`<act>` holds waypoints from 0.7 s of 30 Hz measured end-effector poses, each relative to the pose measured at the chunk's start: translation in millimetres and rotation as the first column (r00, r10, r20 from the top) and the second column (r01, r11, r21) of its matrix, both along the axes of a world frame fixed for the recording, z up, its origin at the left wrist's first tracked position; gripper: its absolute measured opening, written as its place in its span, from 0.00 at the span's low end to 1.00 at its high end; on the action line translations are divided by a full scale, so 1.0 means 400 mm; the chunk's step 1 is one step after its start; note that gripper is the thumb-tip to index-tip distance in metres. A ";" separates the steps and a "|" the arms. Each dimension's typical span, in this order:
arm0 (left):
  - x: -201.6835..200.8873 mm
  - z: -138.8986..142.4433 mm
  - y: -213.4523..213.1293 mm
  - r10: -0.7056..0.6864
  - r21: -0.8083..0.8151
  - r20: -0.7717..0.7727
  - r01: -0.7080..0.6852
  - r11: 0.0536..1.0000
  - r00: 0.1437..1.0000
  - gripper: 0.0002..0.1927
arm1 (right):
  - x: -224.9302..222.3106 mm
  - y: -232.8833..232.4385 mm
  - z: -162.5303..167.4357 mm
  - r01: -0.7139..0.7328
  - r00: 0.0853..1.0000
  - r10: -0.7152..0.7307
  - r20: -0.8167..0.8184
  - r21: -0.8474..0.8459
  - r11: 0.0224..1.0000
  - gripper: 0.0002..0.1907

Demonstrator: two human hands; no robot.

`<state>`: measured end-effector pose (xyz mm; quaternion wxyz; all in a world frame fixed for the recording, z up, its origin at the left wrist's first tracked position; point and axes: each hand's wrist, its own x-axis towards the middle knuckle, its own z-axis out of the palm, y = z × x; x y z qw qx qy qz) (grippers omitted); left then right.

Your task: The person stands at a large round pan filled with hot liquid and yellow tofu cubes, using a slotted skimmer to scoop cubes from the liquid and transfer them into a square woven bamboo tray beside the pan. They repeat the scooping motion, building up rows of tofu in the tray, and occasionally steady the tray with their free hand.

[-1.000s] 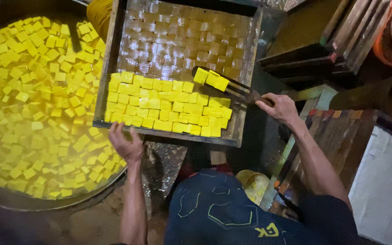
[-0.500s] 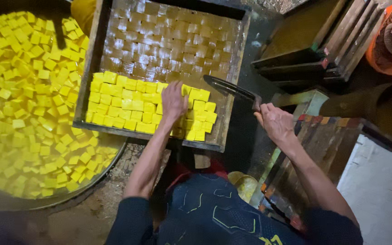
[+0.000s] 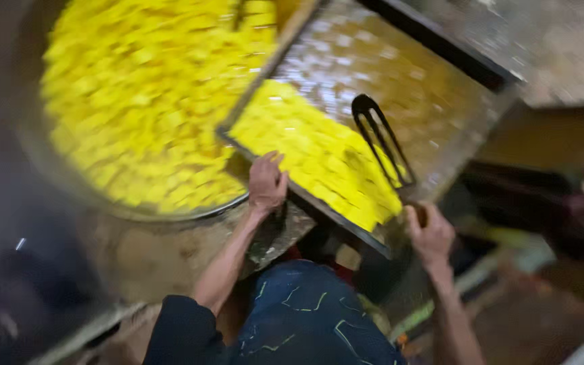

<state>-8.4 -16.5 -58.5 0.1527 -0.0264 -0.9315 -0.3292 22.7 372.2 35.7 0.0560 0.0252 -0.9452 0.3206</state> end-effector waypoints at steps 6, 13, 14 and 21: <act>0.160 -0.013 -0.342 0.506 -0.138 0.156 -0.489 0.861 0.848 0.26 | -0.087 -0.686 -0.174 0.097 0.774 0.384 0.504 -0.693 0.715 0.19; 0.240 -0.075 -0.388 0.502 -0.159 0.269 -0.476 0.865 0.822 0.29 | -0.129 -1.065 -0.255 -0.076 0.729 0.284 0.622 -0.338 0.938 0.26; 0.238 -0.080 -0.384 0.495 -0.156 0.260 -0.470 0.869 0.829 0.30 | -0.141 -1.072 -0.261 -0.112 0.735 0.275 0.620 -0.290 0.951 0.25; 0.271 -0.071 -0.395 0.427 -0.106 0.369 -0.419 0.902 0.825 0.29 | -0.177 -1.154 -0.302 -0.135 0.837 0.296 0.461 -0.351 0.927 0.25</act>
